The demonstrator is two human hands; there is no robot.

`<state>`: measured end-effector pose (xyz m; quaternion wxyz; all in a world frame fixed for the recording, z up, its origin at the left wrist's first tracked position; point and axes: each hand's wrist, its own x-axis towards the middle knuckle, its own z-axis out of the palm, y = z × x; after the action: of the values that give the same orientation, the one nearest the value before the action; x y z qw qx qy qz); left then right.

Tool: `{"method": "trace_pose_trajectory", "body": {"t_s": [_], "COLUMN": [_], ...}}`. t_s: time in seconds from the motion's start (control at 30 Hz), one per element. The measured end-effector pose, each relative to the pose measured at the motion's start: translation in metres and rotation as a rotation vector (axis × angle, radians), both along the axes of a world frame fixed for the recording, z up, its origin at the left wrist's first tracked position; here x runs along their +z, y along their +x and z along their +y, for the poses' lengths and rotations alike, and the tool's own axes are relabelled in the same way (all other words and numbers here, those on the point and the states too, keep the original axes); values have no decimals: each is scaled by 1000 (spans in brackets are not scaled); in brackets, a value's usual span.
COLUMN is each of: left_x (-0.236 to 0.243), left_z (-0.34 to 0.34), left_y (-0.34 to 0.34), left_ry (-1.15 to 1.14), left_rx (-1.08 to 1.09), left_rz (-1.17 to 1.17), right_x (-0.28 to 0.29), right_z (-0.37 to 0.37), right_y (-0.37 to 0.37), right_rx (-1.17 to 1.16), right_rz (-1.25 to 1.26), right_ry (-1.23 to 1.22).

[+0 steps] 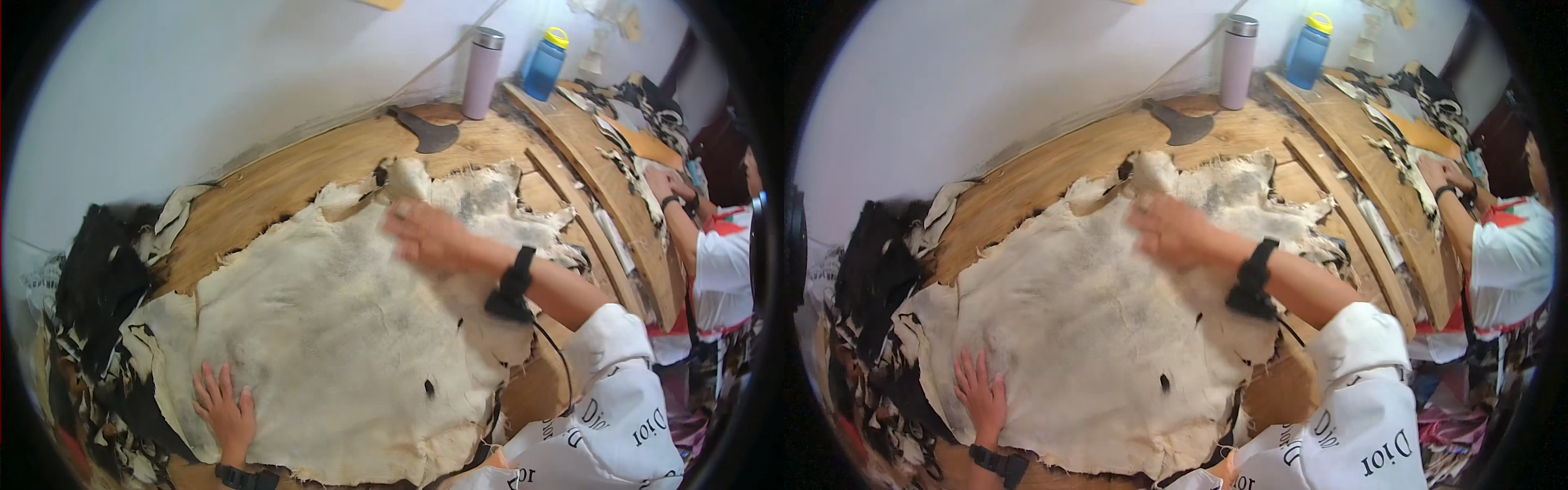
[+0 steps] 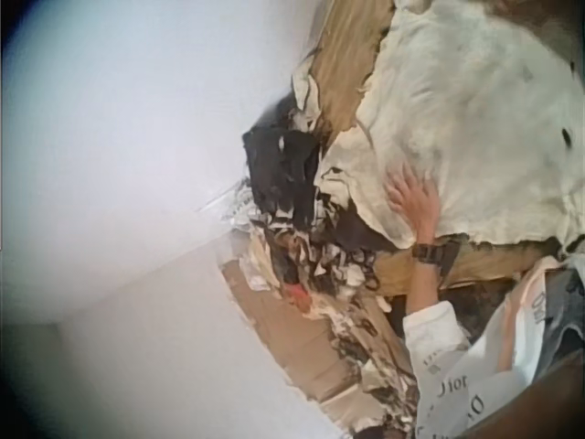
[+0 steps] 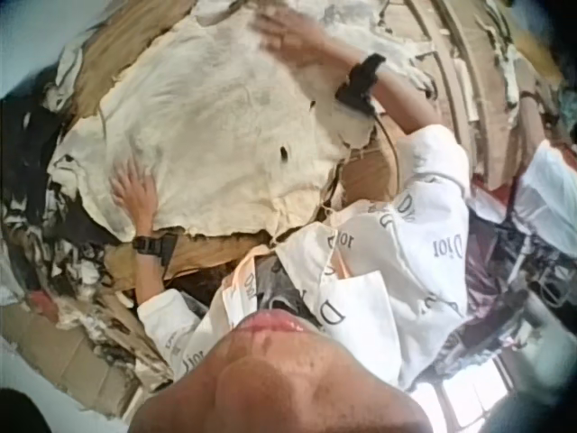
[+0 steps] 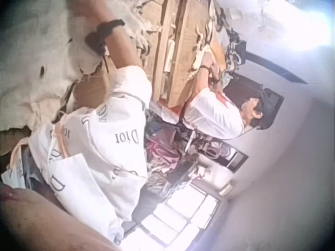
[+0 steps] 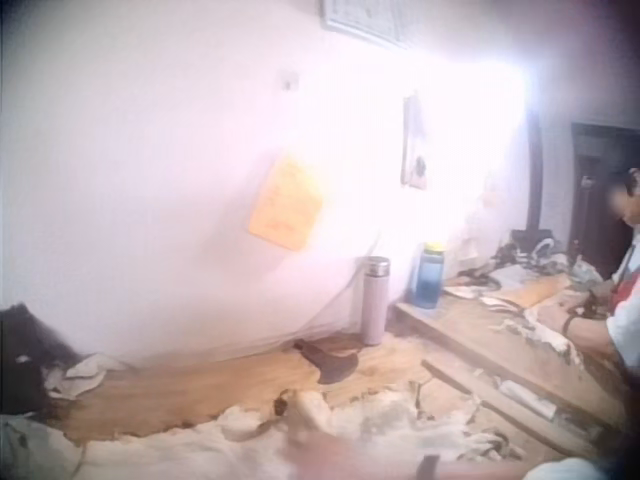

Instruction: Cutting and preparing fur pelts using a stencil and hand knife.

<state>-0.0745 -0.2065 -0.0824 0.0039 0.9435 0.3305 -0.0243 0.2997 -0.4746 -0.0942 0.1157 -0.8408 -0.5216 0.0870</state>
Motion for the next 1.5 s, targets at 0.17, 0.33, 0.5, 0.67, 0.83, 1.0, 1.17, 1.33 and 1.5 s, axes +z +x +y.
{"method": "trace_pose_trajectory", "body": {"t_s": [0.17, 0.33, 0.5, 0.67, 0.83, 1.0, 1.17, 1.33, 1.5], "left_x": [-9, 7, 3, 27, 6, 15, 16, 78, 164], "left_z": [6, 44, 60, 39, 86, 94, 98, 110, -11], "left_y": [3, -5, -2, -18, -69, -78, -76, -45, 103], "left_ry": [13, -31, -82, -149, -138, -57, -161, -364, -377], "left_rx": [27, -92, -67, -20, -56, -25, -80, -286, -369], "left_rz": [28, 142, 123, 166, 166, 185, 152, 374, 104], "right_x": [3, -3, -8, -2, 1, 25, 22, 20, 43], "right_z": [-10, -34, -36, -42, -36, -72, -164, -221, -237], "right_y": [5, -72, -74, -118, -165, -98, -25, 1, 28], "right_rx": [-468, -238, -255, -274, -216, -223, -515, -391, -560], "right_rz": [-583, -76, -150, -33, -42, 141, 17, -206, -141], "right_ry": [-252, -74, -137, -199, -199, -214, -152, -211, -485]}}
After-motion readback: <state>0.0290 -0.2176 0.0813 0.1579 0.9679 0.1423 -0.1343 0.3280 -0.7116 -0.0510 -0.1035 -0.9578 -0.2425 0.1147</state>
